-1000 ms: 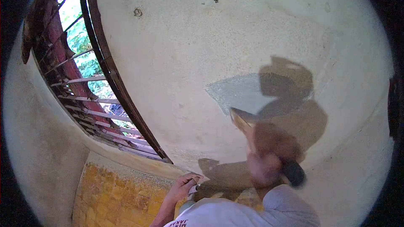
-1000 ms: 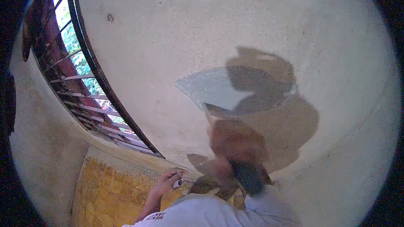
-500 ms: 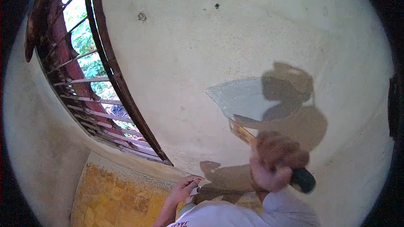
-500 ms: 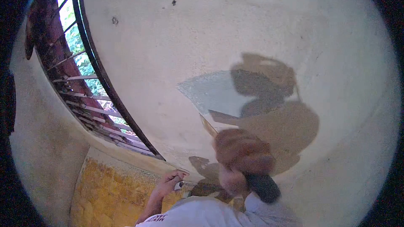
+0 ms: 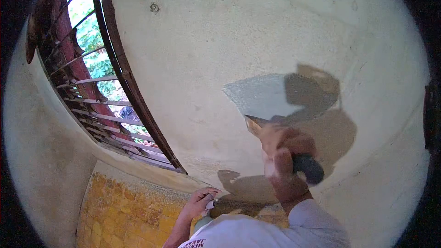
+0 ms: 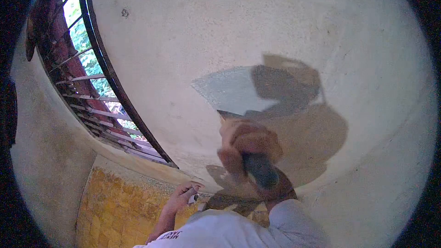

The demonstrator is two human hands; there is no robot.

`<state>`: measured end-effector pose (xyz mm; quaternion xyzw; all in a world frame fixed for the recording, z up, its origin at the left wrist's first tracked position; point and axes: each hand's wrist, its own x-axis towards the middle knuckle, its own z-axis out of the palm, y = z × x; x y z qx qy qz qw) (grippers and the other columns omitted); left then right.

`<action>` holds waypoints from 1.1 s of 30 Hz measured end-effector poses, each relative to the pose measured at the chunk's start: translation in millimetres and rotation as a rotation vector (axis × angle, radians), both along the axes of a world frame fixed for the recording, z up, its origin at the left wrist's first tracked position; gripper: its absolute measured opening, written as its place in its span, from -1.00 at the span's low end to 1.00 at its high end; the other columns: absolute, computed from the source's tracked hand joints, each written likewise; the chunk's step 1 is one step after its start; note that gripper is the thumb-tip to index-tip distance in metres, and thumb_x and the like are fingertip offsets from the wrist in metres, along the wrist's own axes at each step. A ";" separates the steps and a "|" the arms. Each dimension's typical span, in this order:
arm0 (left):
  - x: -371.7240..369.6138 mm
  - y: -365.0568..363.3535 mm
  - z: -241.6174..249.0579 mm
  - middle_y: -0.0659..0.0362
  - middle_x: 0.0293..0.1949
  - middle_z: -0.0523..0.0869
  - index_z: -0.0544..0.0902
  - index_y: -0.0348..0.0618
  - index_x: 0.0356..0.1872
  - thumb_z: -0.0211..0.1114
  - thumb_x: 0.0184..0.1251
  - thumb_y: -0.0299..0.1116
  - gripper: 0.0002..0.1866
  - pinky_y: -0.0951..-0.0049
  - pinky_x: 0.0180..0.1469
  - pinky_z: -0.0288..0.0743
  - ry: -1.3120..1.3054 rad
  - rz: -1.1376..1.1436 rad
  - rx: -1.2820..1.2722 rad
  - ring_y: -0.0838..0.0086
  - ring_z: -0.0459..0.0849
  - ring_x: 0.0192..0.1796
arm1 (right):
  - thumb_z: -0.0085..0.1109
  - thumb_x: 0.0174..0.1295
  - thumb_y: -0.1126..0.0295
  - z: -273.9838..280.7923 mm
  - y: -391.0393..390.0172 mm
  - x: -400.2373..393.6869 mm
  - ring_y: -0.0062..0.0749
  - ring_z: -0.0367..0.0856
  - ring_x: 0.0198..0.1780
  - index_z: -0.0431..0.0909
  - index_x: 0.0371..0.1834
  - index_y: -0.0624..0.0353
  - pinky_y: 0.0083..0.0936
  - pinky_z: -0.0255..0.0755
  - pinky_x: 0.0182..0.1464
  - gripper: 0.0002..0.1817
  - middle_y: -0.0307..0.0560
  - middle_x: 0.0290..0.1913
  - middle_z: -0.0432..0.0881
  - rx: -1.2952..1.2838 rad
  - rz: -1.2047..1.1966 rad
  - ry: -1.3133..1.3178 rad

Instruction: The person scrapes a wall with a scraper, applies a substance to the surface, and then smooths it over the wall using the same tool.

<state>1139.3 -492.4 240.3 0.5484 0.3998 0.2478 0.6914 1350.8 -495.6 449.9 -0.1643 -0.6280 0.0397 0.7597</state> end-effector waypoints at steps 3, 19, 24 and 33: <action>-1.4 -1.4 6.6 0.32 -0.36 0.55 0.59 -0.20 -0.15 0.09 0.32 -0.34 -0.79 0.64 -0.32 0.35 0.030 0.021 -0.022 0.68 0.45 -0.35 | 0.24 0.04 0.47 -6.9 -9.1 5.6 -0.38 0.44 -0.54 0.33 -0.65 0.15 -0.50 0.33 -0.53 -0.75 -0.11 -0.59 0.46 0.289 0.289 0.059; -1.4 -13.7 5.5 0.33 -0.48 0.52 0.59 -0.18 -0.15 0.08 0.32 -0.30 -0.78 0.68 -0.64 0.21 0.057 -0.004 0.011 0.73 0.38 -0.61 | 0.21 0.06 0.48 -23.9 4.4 9.0 -0.45 0.41 -0.61 0.33 -0.48 0.13 -0.42 0.39 -0.49 -0.81 -0.19 -0.65 0.42 0.024 0.131 0.140; 0.9 -16.3 -3.6 0.33 -0.53 0.51 0.59 -0.17 -0.14 0.07 0.31 -0.32 -0.78 0.67 -0.64 0.22 0.031 -0.001 0.054 0.73 0.38 -0.61 | 0.20 0.03 0.49 -21.8 -22.0 15.2 -0.41 0.41 -0.62 0.36 -0.47 0.16 -0.37 0.41 -0.46 -0.84 -0.19 -0.63 0.44 0.182 0.101 0.054; 5.5 -16.1 -12.0 0.36 -0.56 0.50 0.59 -0.16 -0.13 0.07 0.31 -0.34 -0.78 0.69 -0.65 0.20 0.018 -0.031 0.067 0.73 0.37 -0.63 | 0.14 0.13 0.26 -17.4 -28.8 27.0 -0.48 0.38 -0.48 0.22 -0.42 0.01 -0.37 0.39 -0.26 -0.75 -0.25 -0.57 0.36 0.057 0.146 -0.147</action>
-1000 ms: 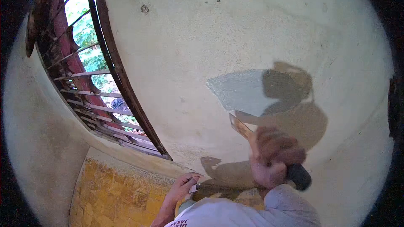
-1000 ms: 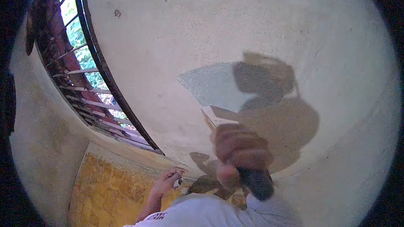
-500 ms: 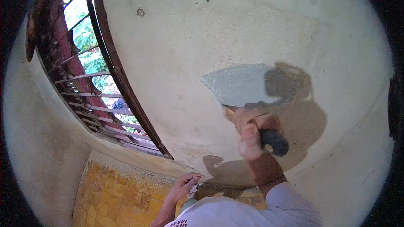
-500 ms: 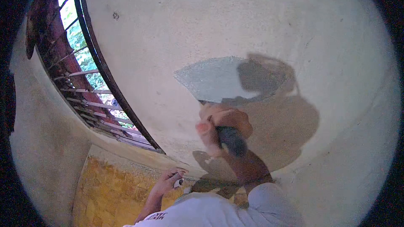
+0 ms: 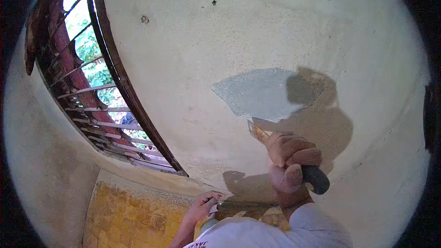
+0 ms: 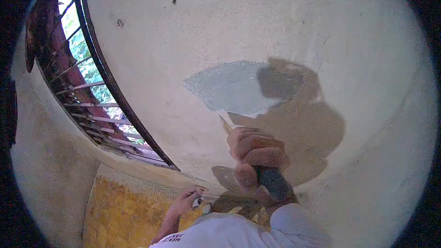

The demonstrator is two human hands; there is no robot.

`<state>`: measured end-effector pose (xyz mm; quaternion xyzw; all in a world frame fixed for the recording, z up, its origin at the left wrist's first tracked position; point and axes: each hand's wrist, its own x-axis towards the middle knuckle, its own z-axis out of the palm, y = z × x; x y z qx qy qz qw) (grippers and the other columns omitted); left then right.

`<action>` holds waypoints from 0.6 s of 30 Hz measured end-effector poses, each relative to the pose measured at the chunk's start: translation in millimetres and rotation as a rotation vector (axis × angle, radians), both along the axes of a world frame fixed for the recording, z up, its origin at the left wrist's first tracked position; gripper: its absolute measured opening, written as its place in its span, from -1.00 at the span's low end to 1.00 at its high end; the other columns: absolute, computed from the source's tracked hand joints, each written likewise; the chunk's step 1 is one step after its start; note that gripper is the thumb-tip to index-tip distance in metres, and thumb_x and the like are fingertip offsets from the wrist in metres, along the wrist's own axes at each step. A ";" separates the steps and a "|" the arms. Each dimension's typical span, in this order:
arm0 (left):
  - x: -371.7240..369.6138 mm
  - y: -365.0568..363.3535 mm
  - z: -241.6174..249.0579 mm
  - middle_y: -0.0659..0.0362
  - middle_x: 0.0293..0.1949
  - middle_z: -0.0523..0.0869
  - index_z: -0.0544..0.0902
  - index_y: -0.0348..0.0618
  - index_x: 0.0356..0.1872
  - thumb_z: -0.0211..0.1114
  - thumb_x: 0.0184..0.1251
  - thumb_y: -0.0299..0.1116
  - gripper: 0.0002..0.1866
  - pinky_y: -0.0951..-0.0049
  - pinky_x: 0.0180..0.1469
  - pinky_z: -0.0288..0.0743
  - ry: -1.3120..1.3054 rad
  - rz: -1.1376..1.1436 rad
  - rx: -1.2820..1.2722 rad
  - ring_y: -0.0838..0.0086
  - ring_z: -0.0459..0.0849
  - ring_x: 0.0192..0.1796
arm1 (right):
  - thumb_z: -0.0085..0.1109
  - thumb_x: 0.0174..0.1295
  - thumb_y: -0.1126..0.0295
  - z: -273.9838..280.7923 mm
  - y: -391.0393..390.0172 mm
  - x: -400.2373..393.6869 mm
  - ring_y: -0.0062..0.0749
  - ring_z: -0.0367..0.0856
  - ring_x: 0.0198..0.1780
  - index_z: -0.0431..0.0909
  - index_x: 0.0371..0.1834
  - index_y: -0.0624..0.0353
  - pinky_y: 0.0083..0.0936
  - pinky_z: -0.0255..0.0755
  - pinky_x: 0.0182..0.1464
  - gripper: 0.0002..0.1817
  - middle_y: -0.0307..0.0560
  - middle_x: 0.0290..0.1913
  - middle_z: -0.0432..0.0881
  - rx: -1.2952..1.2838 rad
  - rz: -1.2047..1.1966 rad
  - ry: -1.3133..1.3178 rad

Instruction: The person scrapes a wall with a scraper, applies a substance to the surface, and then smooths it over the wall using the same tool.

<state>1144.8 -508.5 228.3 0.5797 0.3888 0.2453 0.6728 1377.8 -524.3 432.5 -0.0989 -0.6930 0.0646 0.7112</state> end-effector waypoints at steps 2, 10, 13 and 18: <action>0.6 -2.1 -3.6 0.36 -0.56 0.50 0.59 -0.16 -0.14 0.07 0.31 -0.34 -0.79 0.69 -0.65 0.19 -0.020 0.008 0.026 0.73 0.37 -0.64 | 0.15 0.13 0.21 -11.4 19.9 -10.5 -0.48 0.38 -0.49 0.22 -0.43 0.01 -0.37 0.39 -0.28 -0.72 -0.26 -0.57 0.36 -0.065 -0.137 0.108; 1.1 -3.8 7.2 0.38 -0.64 0.45 0.59 -0.09 -0.12 0.06 0.33 -0.33 -0.80 0.69 -0.67 0.16 -0.011 0.003 -0.078 0.74 0.34 -0.68 | 0.09 0.16 0.20 10.0 -3.5 4.4 -0.55 0.28 -0.60 0.23 -0.49 0.03 -0.46 0.25 -0.52 -0.73 -0.26 -0.65 0.31 0.045 0.084 0.175; 1.4 -5.3 4.3 0.38 -0.64 0.46 0.58 -0.09 -0.12 0.05 0.34 -0.33 -0.80 0.68 -0.68 0.15 -0.016 -0.006 -0.076 0.74 0.34 -0.68 | 0.14 0.14 0.23 -6.6 18.9 3.2 -0.55 0.27 -0.63 0.28 -0.54 0.06 -0.56 0.19 -0.56 -0.73 -0.25 -0.69 0.30 -0.068 -0.189 0.257; 3.3 0.6 3.7 0.39 -0.65 0.45 0.59 -0.08 -0.13 0.06 0.34 -0.31 -0.80 0.68 -0.69 0.14 -0.020 -0.015 -0.042 0.75 0.34 -0.68 | 0.19 0.09 0.28 8.2 -4.6 8.6 -0.52 0.36 -0.55 0.39 -0.51 0.08 -0.57 0.28 -0.50 -0.80 -0.27 -0.60 0.41 -0.042 0.088 0.094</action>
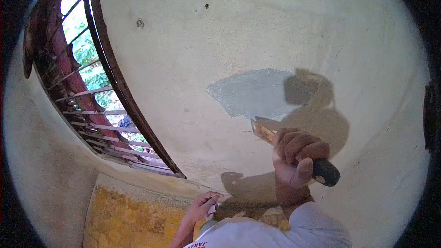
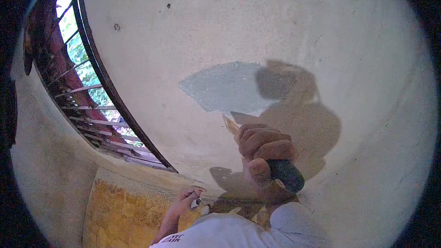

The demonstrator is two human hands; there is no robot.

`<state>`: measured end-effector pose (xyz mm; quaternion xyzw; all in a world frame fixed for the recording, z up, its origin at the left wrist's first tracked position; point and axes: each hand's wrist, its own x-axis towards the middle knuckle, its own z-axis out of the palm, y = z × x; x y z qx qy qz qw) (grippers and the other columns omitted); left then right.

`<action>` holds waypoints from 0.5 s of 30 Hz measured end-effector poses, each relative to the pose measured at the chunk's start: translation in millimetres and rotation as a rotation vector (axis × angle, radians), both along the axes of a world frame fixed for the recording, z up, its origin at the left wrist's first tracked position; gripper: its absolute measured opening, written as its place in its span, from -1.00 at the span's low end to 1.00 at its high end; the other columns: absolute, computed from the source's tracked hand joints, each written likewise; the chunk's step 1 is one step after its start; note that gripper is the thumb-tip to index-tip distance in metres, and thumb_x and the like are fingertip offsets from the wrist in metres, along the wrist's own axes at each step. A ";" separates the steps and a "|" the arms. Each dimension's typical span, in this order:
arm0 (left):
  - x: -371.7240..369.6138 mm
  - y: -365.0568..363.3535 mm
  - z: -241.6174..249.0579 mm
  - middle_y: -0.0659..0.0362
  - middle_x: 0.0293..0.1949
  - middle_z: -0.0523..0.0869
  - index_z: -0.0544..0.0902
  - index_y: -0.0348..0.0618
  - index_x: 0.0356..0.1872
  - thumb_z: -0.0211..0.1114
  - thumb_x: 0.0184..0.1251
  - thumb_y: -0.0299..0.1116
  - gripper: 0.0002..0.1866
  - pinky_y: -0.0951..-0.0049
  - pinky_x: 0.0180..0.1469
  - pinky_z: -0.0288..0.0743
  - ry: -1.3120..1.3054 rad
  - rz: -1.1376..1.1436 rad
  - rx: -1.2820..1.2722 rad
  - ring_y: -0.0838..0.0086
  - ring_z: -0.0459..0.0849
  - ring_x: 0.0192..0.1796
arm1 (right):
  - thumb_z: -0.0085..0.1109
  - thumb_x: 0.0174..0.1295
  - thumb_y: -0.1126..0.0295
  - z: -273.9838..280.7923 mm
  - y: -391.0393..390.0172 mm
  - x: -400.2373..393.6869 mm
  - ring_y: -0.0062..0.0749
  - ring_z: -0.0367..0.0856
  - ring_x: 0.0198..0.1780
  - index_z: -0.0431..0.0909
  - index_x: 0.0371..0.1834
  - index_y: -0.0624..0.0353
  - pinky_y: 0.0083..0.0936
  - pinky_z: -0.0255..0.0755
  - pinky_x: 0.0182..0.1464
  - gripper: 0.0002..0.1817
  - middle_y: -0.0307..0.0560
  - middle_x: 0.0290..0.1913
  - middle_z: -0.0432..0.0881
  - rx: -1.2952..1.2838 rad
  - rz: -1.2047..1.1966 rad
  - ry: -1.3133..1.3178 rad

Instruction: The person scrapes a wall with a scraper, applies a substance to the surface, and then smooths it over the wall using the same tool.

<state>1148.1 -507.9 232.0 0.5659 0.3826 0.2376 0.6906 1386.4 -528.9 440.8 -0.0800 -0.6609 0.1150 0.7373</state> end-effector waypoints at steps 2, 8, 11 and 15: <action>0.9 -0.1 -3.7 0.39 -0.65 0.45 0.59 -0.08 -0.13 0.06 0.34 -0.30 -0.80 0.67 -0.69 0.14 0.020 0.002 0.022 0.75 0.33 -0.68 | 0.19 0.09 0.29 -14.0 6.5 -5.5 -0.49 0.38 -0.56 0.39 -0.50 0.08 -0.51 0.34 -0.48 -0.81 -0.26 -0.60 0.43 -0.123 -0.333 0.225; 2.5 3.3 -10.6 0.40 -0.66 0.44 0.59 -0.08 -0.13 0.06 0.34 -0.29 -0.80 0.68 -0.68 0.14 -0.029 -0.002 0.056 0.76 0.33 -0.67 | 0.14 0.13 0.23 -2.6 2.4 -5.4 -0.60 0.26 -0.65 0.23 -0.61 0.00 -0.54 0.29 -0.49 -0.70 -0.33 -0.73 0.27 0.050 -0.274 0.075; 3.6 3.1 -7.1 0.40 -0.67 0.44 0.59 -0.08 -0.13 0.06 0.34 -0.29 -0.79 0.68 -0.68 0.14 0.010 -0.016 0.150 0.75 0.33 -0.68 | 0.16 0.13 0.14 7.0 -1.0 -11.0 -0.60 0.27 -0.65 0.23 -0.61 0.01 -0.54 0.29 -0.49 -0.65 -0.33 -0.73 0.27 0.144 -0.077 0.192; 5.1 4.1 -8.9 0.40 -0.64 0.45 0.59 -0.10 -0.13 0.07 0.33 -0.30 -0.79 0.67 -0.67 0.15 -0.005 -0.019 0.106 0.75 0.32 -0.68 | 0.27 0.08 0.21 -14.8 19.5 -0.5 -0.45 0.50 -0.48 0.36 -0.47 0.07 -0.36 0.44 -0.35 -0.72 -0.19 -0.58 0.47 -0.154 -0.173 0.148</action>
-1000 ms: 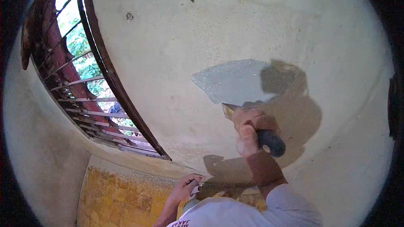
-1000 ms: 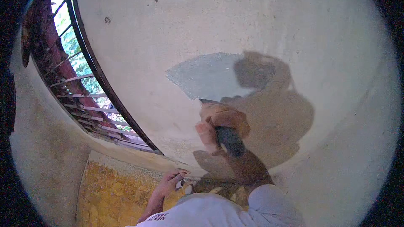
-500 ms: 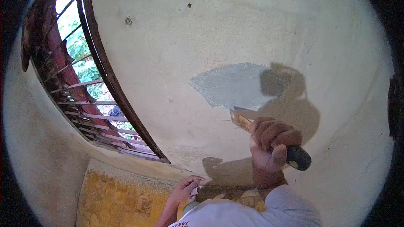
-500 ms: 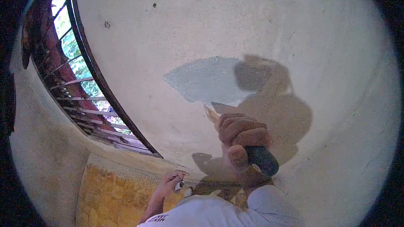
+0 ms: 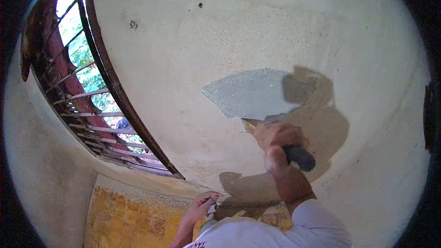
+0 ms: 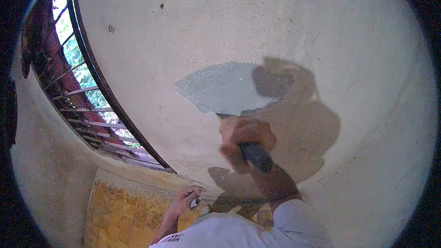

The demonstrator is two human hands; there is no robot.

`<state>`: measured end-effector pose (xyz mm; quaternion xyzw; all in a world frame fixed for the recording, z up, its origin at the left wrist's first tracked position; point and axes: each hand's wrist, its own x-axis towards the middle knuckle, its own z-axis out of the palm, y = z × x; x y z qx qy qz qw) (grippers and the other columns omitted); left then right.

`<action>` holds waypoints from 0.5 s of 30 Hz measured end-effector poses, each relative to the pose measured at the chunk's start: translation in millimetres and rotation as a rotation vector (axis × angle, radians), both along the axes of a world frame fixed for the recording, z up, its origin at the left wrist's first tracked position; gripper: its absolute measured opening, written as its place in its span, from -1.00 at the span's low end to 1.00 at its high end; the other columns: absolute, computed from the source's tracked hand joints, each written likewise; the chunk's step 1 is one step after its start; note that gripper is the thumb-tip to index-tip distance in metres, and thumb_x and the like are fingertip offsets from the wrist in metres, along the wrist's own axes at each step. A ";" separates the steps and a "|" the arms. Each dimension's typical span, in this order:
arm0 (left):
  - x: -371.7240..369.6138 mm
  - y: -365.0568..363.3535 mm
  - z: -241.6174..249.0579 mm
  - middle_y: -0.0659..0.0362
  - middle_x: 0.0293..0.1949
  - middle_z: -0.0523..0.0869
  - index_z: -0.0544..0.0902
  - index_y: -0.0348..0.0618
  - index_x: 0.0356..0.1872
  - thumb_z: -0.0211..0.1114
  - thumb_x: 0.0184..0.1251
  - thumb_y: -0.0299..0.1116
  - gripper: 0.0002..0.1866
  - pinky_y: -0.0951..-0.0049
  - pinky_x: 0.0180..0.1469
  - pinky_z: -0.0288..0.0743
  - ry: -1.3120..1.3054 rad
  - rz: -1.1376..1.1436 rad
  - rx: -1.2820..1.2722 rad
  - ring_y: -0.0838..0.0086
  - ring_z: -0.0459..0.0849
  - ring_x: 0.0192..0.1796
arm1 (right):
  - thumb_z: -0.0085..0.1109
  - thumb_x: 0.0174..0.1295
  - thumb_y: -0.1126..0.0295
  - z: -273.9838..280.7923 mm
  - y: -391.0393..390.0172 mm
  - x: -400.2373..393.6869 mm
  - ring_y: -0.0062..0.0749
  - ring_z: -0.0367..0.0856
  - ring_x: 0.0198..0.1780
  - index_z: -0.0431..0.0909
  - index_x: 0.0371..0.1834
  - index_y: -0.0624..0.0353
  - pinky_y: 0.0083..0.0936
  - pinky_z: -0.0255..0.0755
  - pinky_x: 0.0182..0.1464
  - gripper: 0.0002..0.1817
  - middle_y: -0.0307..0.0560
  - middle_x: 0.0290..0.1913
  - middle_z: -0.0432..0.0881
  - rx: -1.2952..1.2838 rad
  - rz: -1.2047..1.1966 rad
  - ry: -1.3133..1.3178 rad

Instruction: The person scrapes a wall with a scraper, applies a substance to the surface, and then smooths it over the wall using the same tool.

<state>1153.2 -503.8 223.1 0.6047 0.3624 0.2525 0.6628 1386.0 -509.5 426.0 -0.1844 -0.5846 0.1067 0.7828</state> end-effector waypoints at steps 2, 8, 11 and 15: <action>-0.4 1.7 1.5 0.40 -0.63 0.46 0.59 -0.10 -0.14 0.07 0.33 -0.31 -0.80 0.67 -0.67 0.15 0.021 -0.001 0.031 0.75 0.32 -0.68 | 0.18 0.10 0.00 2.7 0.4 5.0 -0.53 0.28 -0.69 0.25 -0.49 0.03 -0.56 0.24 -0.57 -0.60 -0.32 -0.76 0.26 0.140 -0.103 -0.218; 2.6 6.3 -5.3 0.39 -0.62 0.45 0.60 -0.12 -0.16 0.06 0.34 -0.32 -0.80 0.67 -0.67 0.17 -0.039 -0.005 0.071 0.75 0.34 -0.67 | 0.30 -0.04 0.41 -7.6 0.0 26.8 -0.39 0.48 -0.60 0.38 -0.43 0.09 -0.39 0.42 -0.50 -0.77 -0.22 -0.64 0.44 0.037 -0.307 -0.459; 4.9 5.5 7.3 0.38 -0.58 0.48 0.60 -0.13 -0.16 0.06 0.34 -0.33 -0.80 0.69 -0.66 0.18 0.007 0.005 -0.033 0.76 0.35 -0.65 | 0.33 -0.06 0.38 1.7 15.1 1.7 -0.40 0.44 -0.66 0.38 -0.41 0.12 -0.41 0.41 -0.57 -0.73 -0.21 -0.67 0.43 0.253 -0.013 -0.212; 7.2 6.5 4.4 0.38 -0.53 0.50 0.61 -0.15 -0.17 0.08 0.33 -0.34 -0.81 0.69 -0.57 0.23 -0.034 0.009 0.065 0.76 0.37 -0.57 | 0.15 0.15 0.19 12.9 -10.1 0.7 -0.45 0.42 -0.56 0.30 -0.44 0.02 -0.37 0.42 -0.40 -0.75 -0.24 -0.60 0.42 0.340 0.167 -0.125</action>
